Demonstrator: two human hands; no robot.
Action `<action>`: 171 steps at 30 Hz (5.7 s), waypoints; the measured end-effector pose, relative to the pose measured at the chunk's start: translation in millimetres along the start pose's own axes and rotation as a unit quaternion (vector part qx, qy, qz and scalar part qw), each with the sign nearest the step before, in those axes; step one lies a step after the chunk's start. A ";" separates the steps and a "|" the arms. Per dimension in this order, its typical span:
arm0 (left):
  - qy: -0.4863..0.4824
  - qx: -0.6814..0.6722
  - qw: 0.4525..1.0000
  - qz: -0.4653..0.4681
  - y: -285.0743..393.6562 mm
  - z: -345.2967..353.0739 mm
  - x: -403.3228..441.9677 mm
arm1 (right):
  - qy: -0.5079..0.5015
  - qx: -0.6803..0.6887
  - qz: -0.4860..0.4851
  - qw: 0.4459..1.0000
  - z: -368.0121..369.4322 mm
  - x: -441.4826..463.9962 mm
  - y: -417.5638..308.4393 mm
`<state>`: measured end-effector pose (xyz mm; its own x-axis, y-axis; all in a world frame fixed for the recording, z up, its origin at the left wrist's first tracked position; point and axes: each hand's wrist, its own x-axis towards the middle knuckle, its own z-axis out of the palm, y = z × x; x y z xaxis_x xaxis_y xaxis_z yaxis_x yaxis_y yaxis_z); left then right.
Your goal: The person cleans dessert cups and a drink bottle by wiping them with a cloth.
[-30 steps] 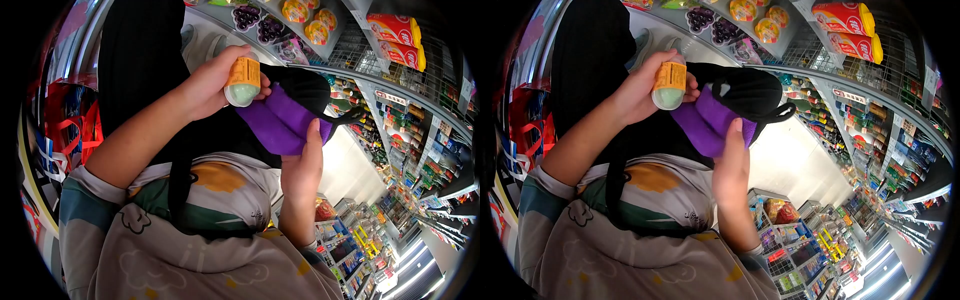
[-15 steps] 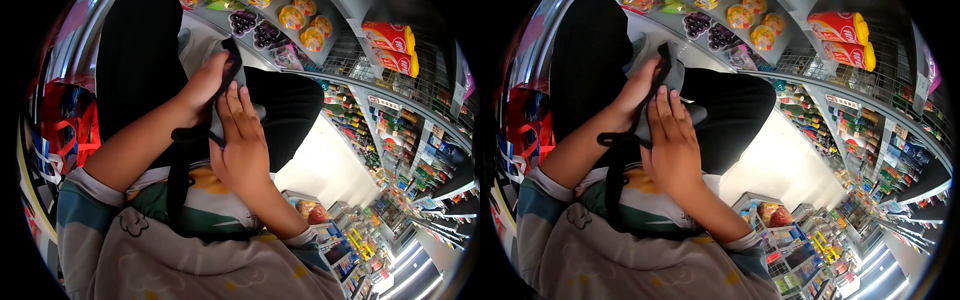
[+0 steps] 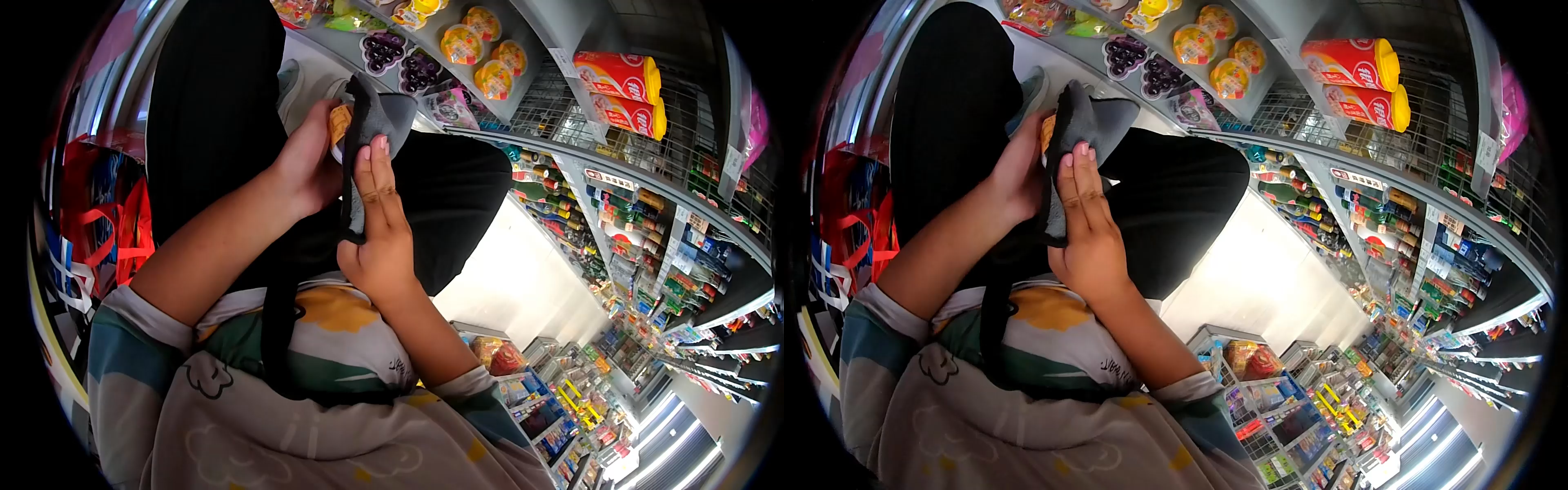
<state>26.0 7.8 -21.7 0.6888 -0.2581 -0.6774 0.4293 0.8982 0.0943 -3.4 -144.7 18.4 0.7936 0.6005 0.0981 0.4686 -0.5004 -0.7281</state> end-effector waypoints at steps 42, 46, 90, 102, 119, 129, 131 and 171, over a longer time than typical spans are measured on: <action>-0.228 0.495 0.838 -0.028 -1.4 -0.4 -12.0 | 0.100 -0.002 0.291 0.952 -40.1 -18.2 25.3; -0.219 0.501 0.837 -0.019 1.0 1.2 -15.0 | 0.087 -0.001 0.310 0.947 -42.2 -17.2 25.6; -0.035 0.489 0.871 0.013 -1.2 13.3 -11.8 | 0.059 0.121 0.205 0.969 -47.9 -7.9 6.5; -0.117 0.487 0.864 0.044 -8.7 -6.8 0.3 | 0.052 -0.117 0.057 0.990 -30.4 -0.7 -3.4; -0.018 0.443 0.895 -0.043 1.4 5.6 -14.0 | -0.019 0.088 0.108 0.990 -23.2 10.0 -10.3; 0.119 0.225 0.967 0.034 0.0 -1.0 1.0 | -0.091 0.138 0.052 0.985 -15.9 -1.1 -26.6; 0.084 0.213 0.972 0.061 -5.7 4.1 -1.8 | -0.048 0.120 0.015 0.992 -15.2 11.1 -14.2; -0.035 0.281 0.938 0.198 48.7 3.0 -67.7 | -0.171 0.289 0.235 0.912 -29.8 35.3 -9.7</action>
<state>2.0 67.9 31.0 0.8879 0.0161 -0.4598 0.3578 0.6041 0.7121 31.7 -137.3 49.1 0.6398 0.6142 -0.4620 -0.2527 -0.3996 -0.8812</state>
